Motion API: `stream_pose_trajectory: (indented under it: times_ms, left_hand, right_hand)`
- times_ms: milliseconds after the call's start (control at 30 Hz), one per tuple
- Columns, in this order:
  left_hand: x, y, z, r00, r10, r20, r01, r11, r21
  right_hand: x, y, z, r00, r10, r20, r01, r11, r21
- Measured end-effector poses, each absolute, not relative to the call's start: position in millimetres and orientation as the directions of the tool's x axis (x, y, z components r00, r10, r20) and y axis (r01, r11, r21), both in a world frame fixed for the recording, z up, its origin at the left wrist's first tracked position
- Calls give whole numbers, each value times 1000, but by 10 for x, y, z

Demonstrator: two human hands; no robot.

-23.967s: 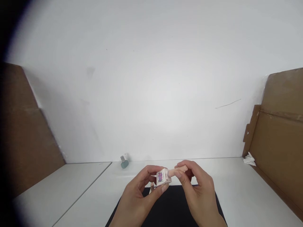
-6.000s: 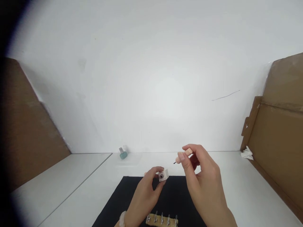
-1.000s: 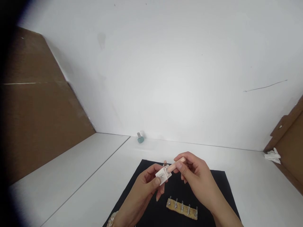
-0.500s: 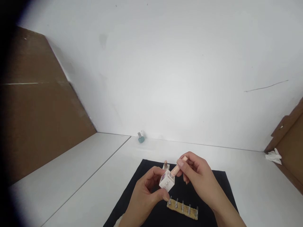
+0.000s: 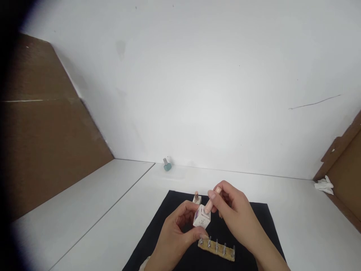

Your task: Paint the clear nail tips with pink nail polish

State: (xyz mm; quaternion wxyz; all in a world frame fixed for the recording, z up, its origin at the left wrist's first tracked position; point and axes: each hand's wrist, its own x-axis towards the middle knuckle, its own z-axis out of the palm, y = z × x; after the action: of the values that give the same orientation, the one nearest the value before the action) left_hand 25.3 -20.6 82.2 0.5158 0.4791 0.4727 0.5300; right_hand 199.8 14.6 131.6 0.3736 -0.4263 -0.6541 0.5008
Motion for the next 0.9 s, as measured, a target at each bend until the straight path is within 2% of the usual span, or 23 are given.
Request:
stream_pose_trajectory:
  times_ms: [133,333,433,600,733,900]
  left_hand:
    - [234,-171,776,-50,997,57,-69,-61,996]
    - [207,-160,729,-88,994,63,-63,-69,996]
    - [210,-170,729,-74,995,68,-42,-71,997]
    - [213,-148,738,-65,996,53,-65,-58,996]
    - [214,-121,712,-51,999,15,-104,-20,994]
    - [231,-106,621,16,1000,5,-66,-3,998]
  right_hand:
    - [2015,140,1304,-371,923,100,203,186,-961]
    - [2033,93,1310,-363,920,149,397,298,-868]
    - [2023,88,1304,-368,923,116,377,262,-888]
    - [1997,102,1273,-382,920,90,237,192,-952]
    - [1972,101,1275,-348,927,139,330,260,-907]
    - [2020,128,1300,-333,932,144,417,283,-864]
